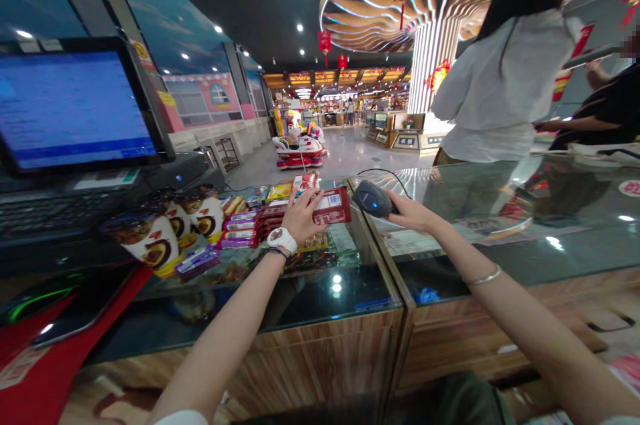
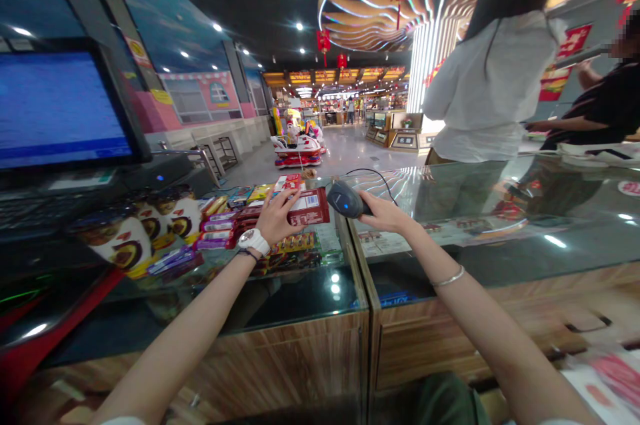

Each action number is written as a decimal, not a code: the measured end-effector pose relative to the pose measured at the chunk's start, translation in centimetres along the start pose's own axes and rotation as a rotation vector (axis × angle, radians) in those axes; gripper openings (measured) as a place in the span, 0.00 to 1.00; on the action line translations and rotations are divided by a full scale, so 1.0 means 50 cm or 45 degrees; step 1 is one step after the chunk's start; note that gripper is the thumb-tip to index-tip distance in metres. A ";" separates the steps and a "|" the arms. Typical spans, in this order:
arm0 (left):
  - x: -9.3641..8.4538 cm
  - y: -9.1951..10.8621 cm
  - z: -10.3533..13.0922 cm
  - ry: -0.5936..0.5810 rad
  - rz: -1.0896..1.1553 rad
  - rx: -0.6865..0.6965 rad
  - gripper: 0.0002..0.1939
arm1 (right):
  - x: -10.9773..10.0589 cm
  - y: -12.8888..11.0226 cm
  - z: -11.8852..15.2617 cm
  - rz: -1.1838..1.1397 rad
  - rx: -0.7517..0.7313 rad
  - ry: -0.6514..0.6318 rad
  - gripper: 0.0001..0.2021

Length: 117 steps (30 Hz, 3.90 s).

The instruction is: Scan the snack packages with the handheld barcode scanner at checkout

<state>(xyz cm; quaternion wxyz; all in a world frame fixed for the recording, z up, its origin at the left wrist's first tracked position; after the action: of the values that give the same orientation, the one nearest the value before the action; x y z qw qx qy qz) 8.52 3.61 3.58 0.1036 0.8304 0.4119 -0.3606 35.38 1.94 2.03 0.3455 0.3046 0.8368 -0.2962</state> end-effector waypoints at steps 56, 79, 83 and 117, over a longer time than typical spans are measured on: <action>0.149 0.429 -0.185 -0.071 0.348 0.020 0.35 | -0.146 0.057 0.271 0.703 -0.154 0.392 0.15; 0.363 0.539 -0.254 -0.522 0.468 0.051 0.41 | -0.172 0.226 0.321 0.692 0.516 0.085 0.23; 0.333 0.524 -0.227 -0.491 0.415 0.052 0.32 | -0.148 0.180 0.319 0.705 0.537 0.077 0.27; 0.488 0.517 -0.299 -0.797 0.419 -0.029 0.33 | -0.119 0.465 0.224 0.569 1.353 -0.251 0.31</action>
<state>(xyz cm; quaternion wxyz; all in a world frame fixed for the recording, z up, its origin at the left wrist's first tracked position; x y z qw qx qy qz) 45.58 8.97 -5.60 0.2907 0.7337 0.2251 -0.5715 59.89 7.08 -6.65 0.2757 0.5763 0.4527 -0.6220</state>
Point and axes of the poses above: each hand's wrist, its own z-axis away from the middle knuckle, its own x-axis out of the palm, y = z × x, the point moved 6 cm from there along -z, towards the middle knuckle, and after that the axes turned 6 degrees about y, right-handed, at the moved point
